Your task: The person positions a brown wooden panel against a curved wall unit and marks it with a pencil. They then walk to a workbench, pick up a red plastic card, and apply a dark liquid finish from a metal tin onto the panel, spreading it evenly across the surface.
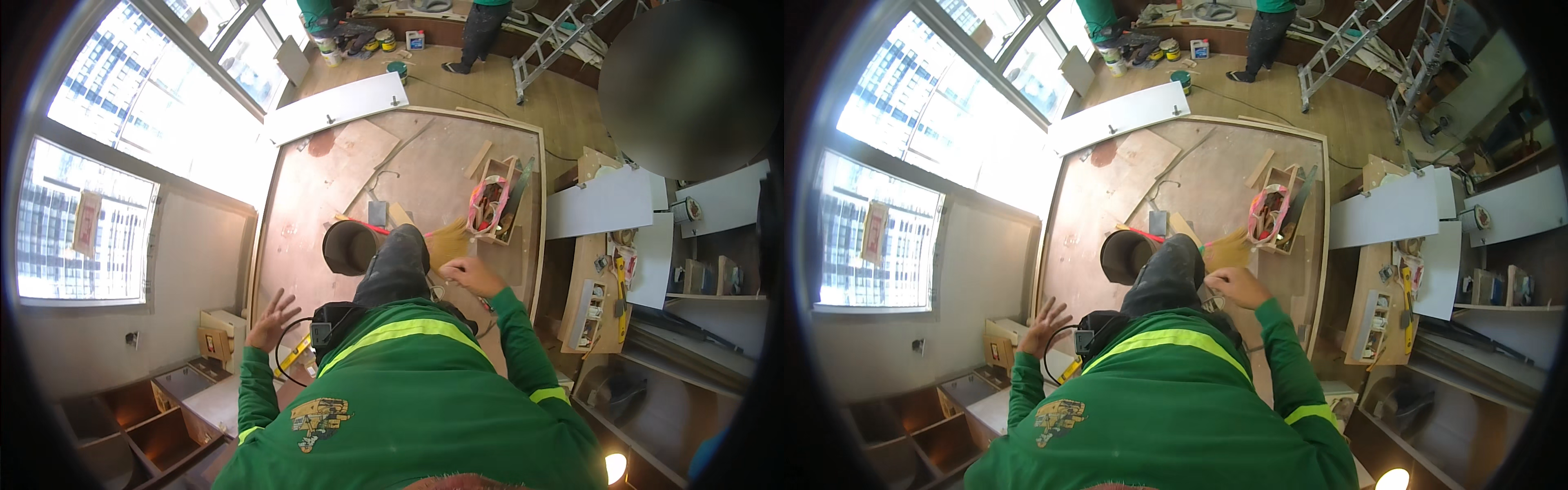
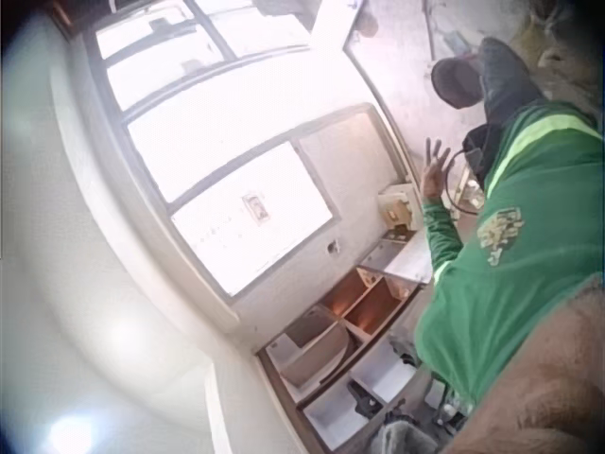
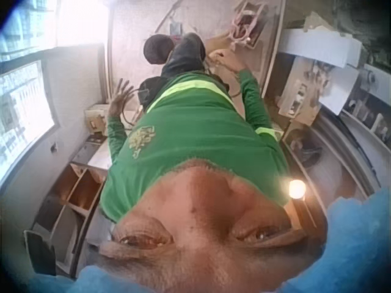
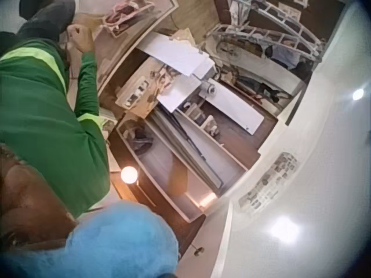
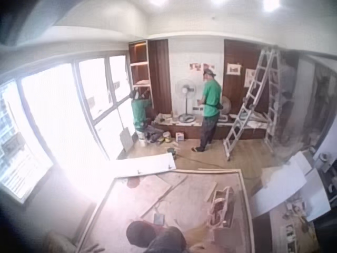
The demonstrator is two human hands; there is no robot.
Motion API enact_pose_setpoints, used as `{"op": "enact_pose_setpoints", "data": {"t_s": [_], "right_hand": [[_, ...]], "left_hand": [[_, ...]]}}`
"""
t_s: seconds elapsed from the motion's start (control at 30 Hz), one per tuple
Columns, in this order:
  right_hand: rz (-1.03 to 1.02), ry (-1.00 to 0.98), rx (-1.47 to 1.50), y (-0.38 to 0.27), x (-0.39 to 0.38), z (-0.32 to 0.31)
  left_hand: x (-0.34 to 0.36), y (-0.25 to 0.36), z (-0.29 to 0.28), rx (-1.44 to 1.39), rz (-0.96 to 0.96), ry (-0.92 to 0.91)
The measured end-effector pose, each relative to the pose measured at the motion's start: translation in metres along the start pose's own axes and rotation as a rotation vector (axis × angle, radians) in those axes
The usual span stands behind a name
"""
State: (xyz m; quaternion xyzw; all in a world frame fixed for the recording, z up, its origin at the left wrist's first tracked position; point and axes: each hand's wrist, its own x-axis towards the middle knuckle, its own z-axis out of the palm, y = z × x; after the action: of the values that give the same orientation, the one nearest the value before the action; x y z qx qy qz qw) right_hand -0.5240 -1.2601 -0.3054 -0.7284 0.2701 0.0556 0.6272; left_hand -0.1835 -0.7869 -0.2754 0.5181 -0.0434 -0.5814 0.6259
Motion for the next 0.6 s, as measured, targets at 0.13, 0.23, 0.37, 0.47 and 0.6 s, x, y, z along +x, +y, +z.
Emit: {"op": "enact_pose_setpoints", "data": {"t_s": [0.13, 0.23, 0.37, 0.47, 0.6], "right_hand": [[0.141, 0.225, 0.1, 0.05, -0.031, -0.049], [0.208, 0.369, 0.234, 0.081, -0.054, -0.075], [0.265, 0.484, 0.271, 0.125, -0.062, -0.098], [0.338, 0.534, 0.324, 0.121, -0.047, -0.13], [0.396, 0.607, 0.377, 0.123, -0.006, -0.179]], "left_hand": [[0.072, 0.077, 0.033, 0.279, 0.037, -0.058], [0.144, 0.135, 0.085, 0.466, 0.019, -0.137], [0.231, 0.196, 0.165, 0.706, 0.022, -0.386], [0.299, 0.236, 0.234, 0.849, -0.05, -0.536], [0.415, 0.29, 0.309, 1.169, -0.187, -0.776]]}}
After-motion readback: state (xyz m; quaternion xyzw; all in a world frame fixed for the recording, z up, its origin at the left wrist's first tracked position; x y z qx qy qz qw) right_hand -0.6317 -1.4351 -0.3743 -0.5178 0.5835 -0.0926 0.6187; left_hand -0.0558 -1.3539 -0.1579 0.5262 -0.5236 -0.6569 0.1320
